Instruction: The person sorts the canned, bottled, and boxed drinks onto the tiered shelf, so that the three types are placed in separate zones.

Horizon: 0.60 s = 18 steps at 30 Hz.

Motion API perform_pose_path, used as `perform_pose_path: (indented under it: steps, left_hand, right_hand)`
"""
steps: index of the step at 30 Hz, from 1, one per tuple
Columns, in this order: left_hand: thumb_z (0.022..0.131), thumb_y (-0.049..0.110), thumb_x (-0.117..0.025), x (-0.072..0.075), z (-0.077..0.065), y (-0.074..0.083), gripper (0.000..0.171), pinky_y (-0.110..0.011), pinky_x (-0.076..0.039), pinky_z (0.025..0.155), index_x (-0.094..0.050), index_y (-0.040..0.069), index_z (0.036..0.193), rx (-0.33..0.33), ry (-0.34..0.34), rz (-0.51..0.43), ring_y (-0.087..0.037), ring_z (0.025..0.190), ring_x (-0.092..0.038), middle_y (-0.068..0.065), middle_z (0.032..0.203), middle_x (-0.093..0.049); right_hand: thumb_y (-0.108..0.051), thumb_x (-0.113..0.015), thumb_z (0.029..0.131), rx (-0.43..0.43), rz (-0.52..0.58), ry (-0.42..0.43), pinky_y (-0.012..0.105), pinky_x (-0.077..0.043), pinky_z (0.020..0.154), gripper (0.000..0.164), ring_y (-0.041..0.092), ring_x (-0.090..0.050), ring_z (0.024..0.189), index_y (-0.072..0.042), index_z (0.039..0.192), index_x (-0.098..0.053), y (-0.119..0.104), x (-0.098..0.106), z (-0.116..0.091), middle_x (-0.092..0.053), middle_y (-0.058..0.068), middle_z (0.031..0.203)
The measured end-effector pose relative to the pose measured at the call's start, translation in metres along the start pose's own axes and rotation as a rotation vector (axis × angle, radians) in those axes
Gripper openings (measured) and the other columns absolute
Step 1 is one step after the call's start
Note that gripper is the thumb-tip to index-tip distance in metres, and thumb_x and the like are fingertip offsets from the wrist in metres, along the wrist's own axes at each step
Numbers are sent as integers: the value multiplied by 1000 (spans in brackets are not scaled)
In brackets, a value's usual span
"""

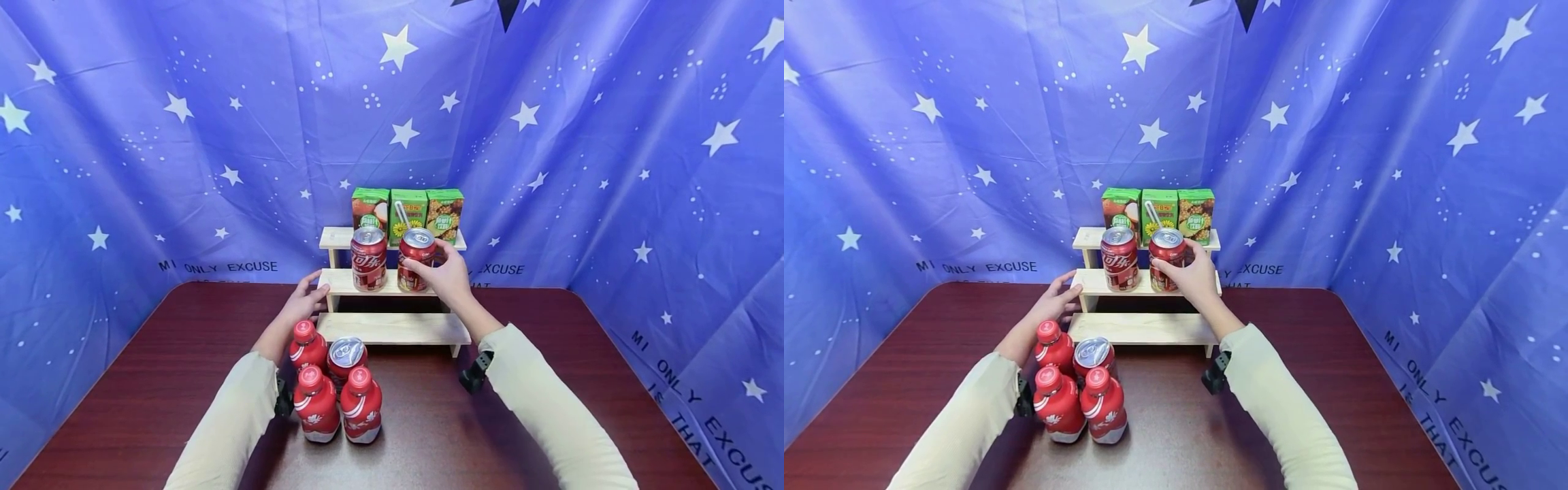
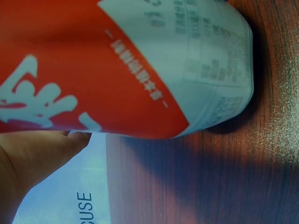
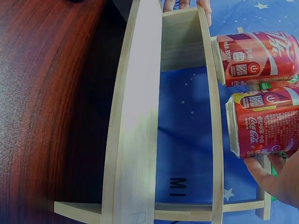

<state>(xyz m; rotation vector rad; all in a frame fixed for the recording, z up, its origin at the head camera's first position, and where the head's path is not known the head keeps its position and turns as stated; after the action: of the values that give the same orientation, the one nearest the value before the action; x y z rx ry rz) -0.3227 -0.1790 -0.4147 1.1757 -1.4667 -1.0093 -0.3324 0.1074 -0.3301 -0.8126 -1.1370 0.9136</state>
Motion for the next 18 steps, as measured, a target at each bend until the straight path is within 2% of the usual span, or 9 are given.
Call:
perform_pose_path:
  steps: [18]
  left_hand:
    - [99,29,-45,-2,-2,0,58,-28,-46,71,-17,23,150,-14,12,-33,-41,119,-52,-25,139,-41]
  right_hand:
    - [-51,-78,69,-22,9,-8,41,-42,99,85,24,-52,118,-11,136,-44,7,-8,6,-56,10,127]
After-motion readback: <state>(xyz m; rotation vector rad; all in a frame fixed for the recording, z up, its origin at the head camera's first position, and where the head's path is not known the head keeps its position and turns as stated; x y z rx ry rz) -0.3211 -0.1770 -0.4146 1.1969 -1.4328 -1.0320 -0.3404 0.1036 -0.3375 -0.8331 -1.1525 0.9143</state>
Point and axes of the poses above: each hand's wrist, its own z-axis towards the middle knuckle, its own x-axis out of the back of the hand, y = z × x, the point moved 4 cm from there along z, towards the middle knuckle
